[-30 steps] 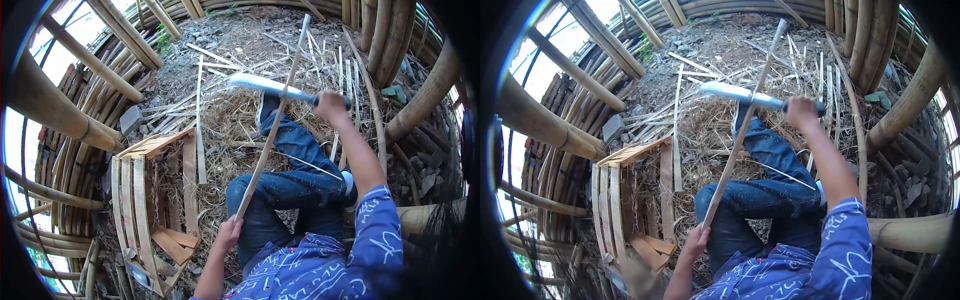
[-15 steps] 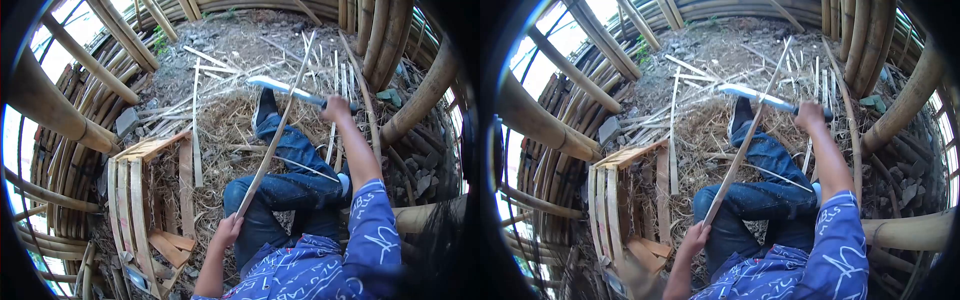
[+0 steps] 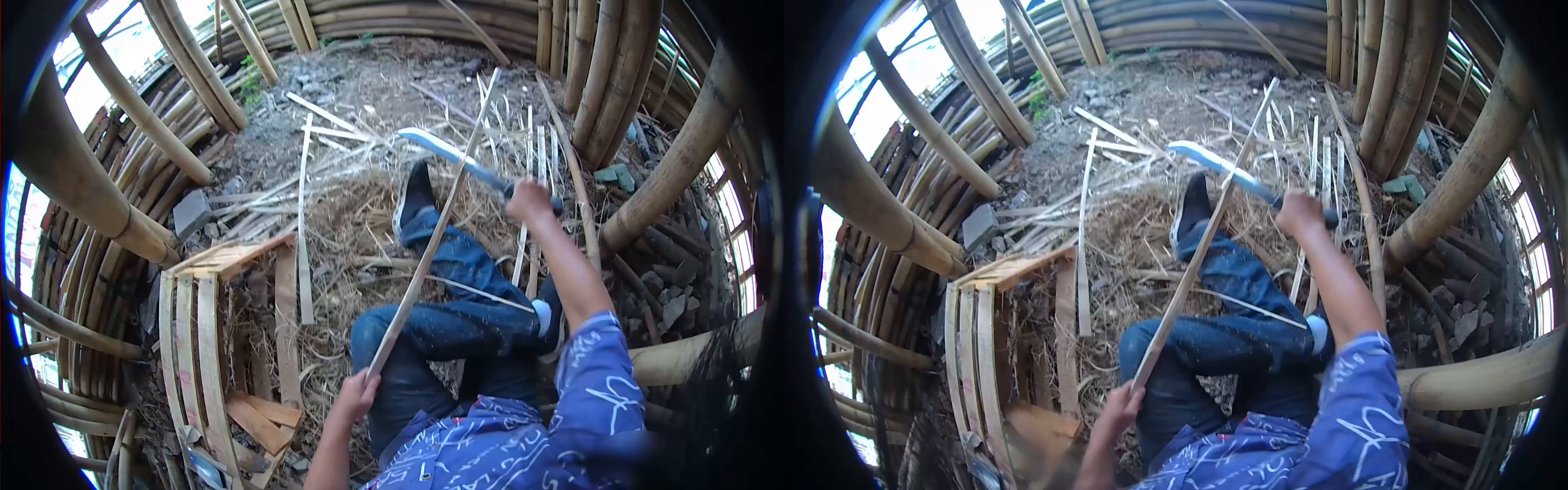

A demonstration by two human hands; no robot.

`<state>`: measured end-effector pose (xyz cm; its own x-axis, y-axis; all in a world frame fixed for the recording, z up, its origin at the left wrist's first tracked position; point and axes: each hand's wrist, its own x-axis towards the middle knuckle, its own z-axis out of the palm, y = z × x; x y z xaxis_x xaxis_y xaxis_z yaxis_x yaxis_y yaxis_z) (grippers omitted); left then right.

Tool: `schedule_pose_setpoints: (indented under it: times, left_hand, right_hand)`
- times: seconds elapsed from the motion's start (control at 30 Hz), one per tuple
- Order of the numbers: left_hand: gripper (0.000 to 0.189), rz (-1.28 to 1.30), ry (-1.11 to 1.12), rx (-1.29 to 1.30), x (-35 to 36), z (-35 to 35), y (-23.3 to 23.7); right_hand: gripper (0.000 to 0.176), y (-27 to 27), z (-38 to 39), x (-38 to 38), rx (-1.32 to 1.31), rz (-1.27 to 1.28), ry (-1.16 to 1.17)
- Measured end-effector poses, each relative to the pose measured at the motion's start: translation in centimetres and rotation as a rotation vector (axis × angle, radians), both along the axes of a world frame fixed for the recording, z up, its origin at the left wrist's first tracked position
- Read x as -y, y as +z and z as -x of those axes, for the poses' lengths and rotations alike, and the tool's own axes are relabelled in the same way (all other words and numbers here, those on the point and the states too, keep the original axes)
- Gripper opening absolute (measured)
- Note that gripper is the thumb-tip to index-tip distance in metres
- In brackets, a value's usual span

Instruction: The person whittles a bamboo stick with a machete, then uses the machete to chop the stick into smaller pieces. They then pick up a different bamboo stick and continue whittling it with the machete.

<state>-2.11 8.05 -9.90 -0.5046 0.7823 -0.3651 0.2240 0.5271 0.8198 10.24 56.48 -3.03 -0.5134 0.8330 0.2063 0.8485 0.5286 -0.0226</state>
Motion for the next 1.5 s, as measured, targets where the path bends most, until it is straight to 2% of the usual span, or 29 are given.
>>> schedule_pose_setpoints:
  times: [0.07,0.17,0.23,0.3,0.37,0.4,0.5,0.57,0.7,0.73,0.8,0.87,0.9,0.93,0.97,1.0,1.1,1.17,1.2,1.23,1.33,1.4,1.5]
  left_hand:
    - [0.019,-0.062,0.015,-0.010,0.2,0.1,-1.2]
    - [0.017,-0.038,0.019,0.058,0.4,0.2,-1.3]
    - [0.016,-0.027,-0.038,-0.005,1.6,0.0,-1.4]
    - [0.017,-0.009,-0.045,-0.004,1.3,0.0,-0.6]
    - [0.017,0.027,-0.120,-0.064,0.7,-0.2,-0.1]
    - [0.017,0.008,-0.125,-0.068,0.8,-0.1,-0.4]
    - [0.016,-0.038,-0.067,-0.063,2.0,0.2,-1.9]
    - [0.016,-0.040,-0.069,-0.040,1.7,-0.1,-1.5]
    - [0.015,-0.040,-0.045,0.031,2.9,0.1,-2.2]
    - [0.015,-0.035,-0.043,0.003,2.8,0.1,-2.0]
    - [0.014,-0.015,-0.033,-0.039,3.0,0.0,-1.7]
    - [0.014,-0.017,-0.043,-0.063,4.5,-0.3,-2.5]
    - [0.014,-0.014,-0.060,-0.082,5.6,-0.6,-3.2]
    - [0.015,-0.008,-0.005,-0.028,6.9,-1.2,-3.9]
    - [0.015,-0.007,-0.007,-0.026,6.5,-1.4,-3.3]
    - [0.016,0.013,-0.040,-0.023,5.4,-1.6,-2.3]
    - [0.019,0.040,-0.022,0.070,5.4,-1.8,-2.7]
    - [0.020,0.061,-0.020,-0.008,6.1,-2.0,-1.9]
    - [0.019,0.001,-0.047,-0.005,7.1,-1.9,-4.3]
    - [0.019,0.005,-0.047,-0.002,7.0,-2.0,-4.3]
    - [0.019,0.087,0.004,0.099,8.1,-2.2,-4.0]
    - [0.019,-0.010,0.017,0.186,9.0,-2.2,-4.8]
    - [0.019,0.042,-0.043,0.074,10.3,-2.2,-5.1]
  right_hand:
    - [0.021,1.6,0.4,3.5,0.005,0.131,0.170]
    - [0.020,2.4,-0.2,7.2,0.133,0.087,0.504]
    - [0.020,2.1,-0.6,4.0,0.245,-0.025,0.493]
    - [0.023,2.6,-1.5,-3.0,0.101,0.036,0.091]
    - [0.021,3.7,-3.0,-5.3,0.070,-0.045,-0.134]
    - [0.023,3.5,-2.9,-5.0,0.090,0.051,-0.092]
    - [0.025,2.5,-3.3,-3.6,0.045,-0.002,-0.081]
    - [0.023,4.1,-3.5,0.2,-0.052,0.031,0.027]
    - [0.019,2.8,-3.6,4.7,0.135,0.023,0.390]
    - [0.019,2.9,-3.5,5.6,0.135,0.019,0.384]
    - [0.020,3.4,-3.3,6.9,0.250,0.038,0.593]
    - [0.023,3.6,-3.4,4.7,0.217,0.007,0.578]
    - [0.024,1.5,-3.9,-0.2,0.254,-0.122,0.442]
    - [0.021,3.8,-4.3,-2.5,0.216,-0.104,0.239]
    - [0.019,6.4,-4.3,-5.2,0.134,0.019,-0.060]
    - [0.021,7.2,-4.6,-6.5,0.220,-0.108,-0.117]
    - [0.021,6.0,-4.1,-6.4,0.253,-0.127,-0.069]
    - [0.018,4.7,-3.5,-5.8,0.162,-0.087,0.003]
    - [0.018,4.3,-3.3,-5.2,0.106,-0.085,0.003]
    - [0.018,3.8,-3.1,-4.4,0.052,-0.074,0.001]
    - [0.019,3.2,-3.4,-2.3,0.018,-0.080,0.092]
    - [0.019,2.9,-4.2,-1.6,0.048,-0.064,0.099]
    - [0.020,3.5,-5.3,-0.4,0.035,-0.038,0.139]
